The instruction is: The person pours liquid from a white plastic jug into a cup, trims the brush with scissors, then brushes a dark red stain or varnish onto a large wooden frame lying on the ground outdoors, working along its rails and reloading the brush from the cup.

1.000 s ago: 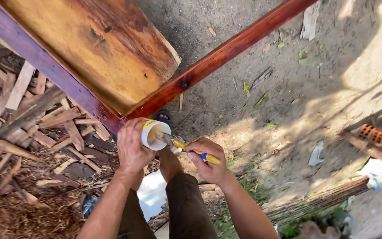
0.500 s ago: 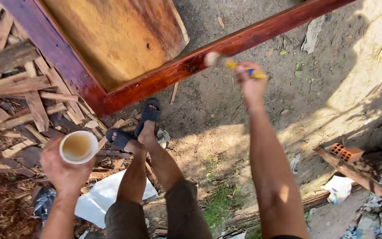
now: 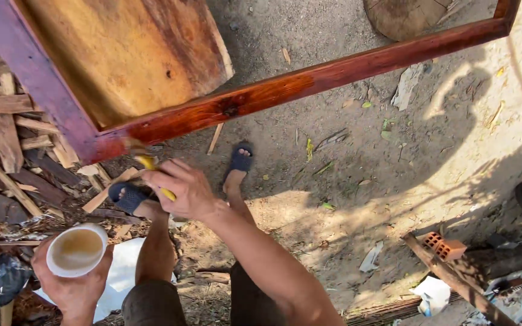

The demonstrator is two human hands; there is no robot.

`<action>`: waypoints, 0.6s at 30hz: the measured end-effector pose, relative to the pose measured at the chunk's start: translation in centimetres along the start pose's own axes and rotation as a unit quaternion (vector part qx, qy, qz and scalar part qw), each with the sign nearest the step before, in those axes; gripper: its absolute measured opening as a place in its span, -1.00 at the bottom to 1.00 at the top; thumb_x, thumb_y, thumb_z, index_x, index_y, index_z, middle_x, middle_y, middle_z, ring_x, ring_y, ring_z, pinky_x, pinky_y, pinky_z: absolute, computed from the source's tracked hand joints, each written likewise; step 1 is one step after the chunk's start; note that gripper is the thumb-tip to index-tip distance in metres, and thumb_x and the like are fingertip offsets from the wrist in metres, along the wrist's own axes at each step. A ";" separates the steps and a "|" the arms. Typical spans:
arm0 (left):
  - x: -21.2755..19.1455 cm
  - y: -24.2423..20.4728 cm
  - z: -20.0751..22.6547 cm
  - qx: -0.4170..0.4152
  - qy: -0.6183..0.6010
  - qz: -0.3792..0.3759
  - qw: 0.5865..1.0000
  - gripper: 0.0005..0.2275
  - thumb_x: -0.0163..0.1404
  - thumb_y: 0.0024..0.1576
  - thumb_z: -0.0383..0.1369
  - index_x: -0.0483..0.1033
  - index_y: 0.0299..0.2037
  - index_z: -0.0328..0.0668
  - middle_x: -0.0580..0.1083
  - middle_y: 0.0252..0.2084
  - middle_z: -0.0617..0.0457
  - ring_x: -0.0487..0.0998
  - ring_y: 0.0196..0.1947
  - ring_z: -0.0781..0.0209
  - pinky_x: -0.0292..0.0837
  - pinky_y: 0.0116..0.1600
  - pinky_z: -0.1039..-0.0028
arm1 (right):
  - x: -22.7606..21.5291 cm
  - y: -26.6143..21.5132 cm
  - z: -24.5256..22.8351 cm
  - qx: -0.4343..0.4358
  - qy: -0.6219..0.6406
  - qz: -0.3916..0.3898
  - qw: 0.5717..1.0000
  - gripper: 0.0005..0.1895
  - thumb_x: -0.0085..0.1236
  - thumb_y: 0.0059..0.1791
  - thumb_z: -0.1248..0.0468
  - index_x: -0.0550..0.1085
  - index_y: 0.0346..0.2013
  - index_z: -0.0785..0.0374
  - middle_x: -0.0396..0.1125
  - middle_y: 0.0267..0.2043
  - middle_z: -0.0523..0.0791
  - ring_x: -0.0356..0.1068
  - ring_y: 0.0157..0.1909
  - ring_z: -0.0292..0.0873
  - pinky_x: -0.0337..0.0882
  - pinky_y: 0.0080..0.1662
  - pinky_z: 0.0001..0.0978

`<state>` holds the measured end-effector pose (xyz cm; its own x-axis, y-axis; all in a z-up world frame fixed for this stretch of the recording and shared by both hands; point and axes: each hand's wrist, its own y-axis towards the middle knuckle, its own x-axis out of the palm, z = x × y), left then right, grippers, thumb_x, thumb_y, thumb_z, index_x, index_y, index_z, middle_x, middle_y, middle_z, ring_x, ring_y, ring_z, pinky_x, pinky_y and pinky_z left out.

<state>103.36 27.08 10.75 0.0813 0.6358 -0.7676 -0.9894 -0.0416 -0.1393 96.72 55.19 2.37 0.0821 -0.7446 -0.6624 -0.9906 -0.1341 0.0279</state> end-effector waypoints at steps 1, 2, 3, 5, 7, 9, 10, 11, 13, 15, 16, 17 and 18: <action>0.9 -0.3 1.1 -0.012 -0.010 -0.004 1.000 -0.32 0.45 -0.01 -0.37 0.24 0.22 -0.30 0.34 0.14 -0.15 0.42 0.13 0.00 0.34 0.28 0.30 | -0.8 0.0 1.0 0.035 0.081 0.023 0.996 -0.84 0.13 0.02 0.41 0.51 -0.14 0.13 0.38 -0.22 -0.14 0.39 -0.20 -0.18 0.51 -0.26 -0.33; 1.8 -0.5 2.3 -0.024 -0.020 -0.008 0.999 -0.32 0.46 0.00 -0.37 0.23 0.20 -0.32 0.34 0.15 -0.15 0.42 0.13 0.00 0.33 0.29 0.32 | -1.6 0.1 1.9 0.070 0.162 0.047 0.983 -0.85 0.10 0.07 0.41 0.50 -0.12 0.10 0.43 -0.15 -0.16 0.45 -0.12 -0.20 0.57 -0.16 -0.36; 2.9 -0.6 3.4 -0.022 -0.022 -0.009 0.999 -0.32 0.46 0.00 -0.37 0.23 0.20 -0.32 0.34 0.15 -0.15 0.42 0.13 0.00 0.33 0.29 0.32 | -5.0 -0.5 5.0 0.071 0.159 0.049 0.984 -0.85 0.10 0.07 0.41 0.50 -0.12 0.10 0.43 -0.15 -0.16 0.45 -0.12 -0.20 0.57 -0.16 -0.36; 4.7 -1.2 5.5 -0.030 -0.061 0.002 0.998 -0.28 0.43 -0.04 -0.36 0.21 0.25 -0.31 0.34 0.15 -0.13 0.42 0.12 0.03 0.38 0.34 0.32 | -11.7 -2.0 10.6 0.318 0.245 0.120 0.908 -0.86 0.22 0.05 0.25 0.60 -0.12 0.18 0.53 -0.09 -0.14 0.53 -0.06 -0.25 0.51 0.03 -0.42; 6.5 -1.4 7.5 -0.027 -0.050 -0.011 0.998 -0.27 0.43 -0.06 -0.37 0.20 0.25 -0.32 0.34 0.14 -0.13 0.42 0.12 0.04 0.34 0.32 0.32 | -18.8 -6.4 18.9 0.313 0.181 0.162 0.918 -0.85 0.25 0.05 0.26 0.59 -0.11 0.21 0.52 -0.08 -0.13 0.50 -0.04 -0.25 0.47 0.05 -0.42; 8.1 -1.8 9.2 -0.024 -0.038 -0.022 0.999 -0.25 0.43 -0.07 -0.38 0.19 0.25 -0.32 0.34 0.12 -0.12 0.41 0.12 0.05 0.31 0.29 0.32 | -25.8 -8.9 24.5 0.305 0.117 0.201 0.923 -0.84 0.27 0.06 0.26 0.58 -0.09 0.25 0.50 -0.07 -0.12 0.46 -0.02 -0.25 0.44 0.07 -0.41; 8.8 -2.0 10.0 -0.043 -0.067 -0.022 0.997 -0.26 0.42 -0.06 -0.37 0.18 0.26 -0.32 0.36 0.14 -0.11 0.42 0.11 0.10 0.34 0.30 0.34 | -29.2 -9.3 26.0 0.312 0.035 0.237 0.919 -0.85 0.24 0.07 0.27 0.58 -0.10 0.25 0.49 -0.11 -0.12 0.46 -0.07 -0.23 0.46 -0.01 -0.37; 9.4 -2.0 10.7 -0.059 -0.096 -0.019 0.993 -0.26 0.41 -0.04 -0.36 0.18 0.27 -0.32 0.38 0.16 -0.09 0.42 0.10 0.16 0.37 0.31 0.36 | -32.5 -9.3 27.5 0.314 -0.045 0.273 0.908 -0.86 0.22 0.08 0.28 0.58 -0.10 0.24 0.47 -0.14 -0.13 0.46 -0.13 -0.21 0.47 -0.10 -0.34; 10.1 -1.9 12.3 -0.056 -0.112 -0.019 0.992 -0.27 0.40 -0.04 -0.37 0.18 0.27 -0.32 0.35 0.18 -0.09 0.41 0.12 0.16 0.37 0.33 0.35 | -34.0 -8.6 28.2 0.299 -0.103 0.276 0.908 -0.87 0.20 0.07 0.30 0.57 -0.11 0.24 0.46 -0.15 -0.11 0.45 -0.15 -0.17 0.46 -0.13 -0.29; 10.4 -2.2 13.3 -0.056 -0.128 -0.017 0.990 -0.28 0.38 -0.03 -0.38 0.17 0.27 -0.32 0.33 0.19 -0.09 0.40 0.14 0.16 0.37 0.34 0.35 | -33.1 -7.5 28.0 0.282 -0.159 0.275 0.905 -0.88 0.19 0.07 0.31 0.56 -0.11 0.23 0.45 -0.15 -0.09 0.44 -0.17 -0.14 0.46 -0.16 -0.25; 10.4 -2.6 13.6 -0.067 -0.143 -0.012 0.987 -0.27 0.36 -0.04 -0.38 0.16 0.28 -0.32 0.33 0.19 -0.07 0.40 0.12 0.17 0.37 0.33 0.36 | -31.7 -6.9 27.4 0.217 -0.206 0.234 0.925 -0.89 0.13 0.02 0.36 0.53 -0.16 0.22 0.41 -0.19 -0.07 0.41 -0.16 -0.06 0.43 -0.12 -0.17; 10.5 -2.8 13.7 -0.076 -0.159 -0.006 0.984 -0.27 0.35 -0.04 -0.39 0.15 0.29 -0.32 0.33 0.19 -0.06 0.41 0.11 0.18 0.36 0.32 0.37 | -30.2 -6.2 26.8 0.149 -0.253 0.192 0.937 -0.86 0.07 -0.03 0.41 0.51 -0.21 0.20 0.37 -0.23 -0.04 0.37 -0.14 0.03 0.40 -0.07 -0.10; 10.3 -2.9 13.8 -0.080 -0.159 -0.001 0.984 -0.27 0.35 -0.04 -0.39 0.15 0.29 -0.32 0.33 0.19 -0.06 0.41 0.11 0.18 0.36 0.32 0.37 | -27.7 -4.6 23.6 0.145 -0.251 0.189 0.938 -0.86 0.07 -0.03 0.41 0.51 -0.21 0.20 0.37 -0.23 -0.04 0.37 -0.14 0.03 0.40 -0.07 -0.10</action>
<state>105.40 44.39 11.83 0.0163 0.8441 -0.5360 -0.9553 -0.1450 -0.2575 96.43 91.85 2.96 -0.2708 -0.2914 -0.9175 -0.9328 0.3147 0.1754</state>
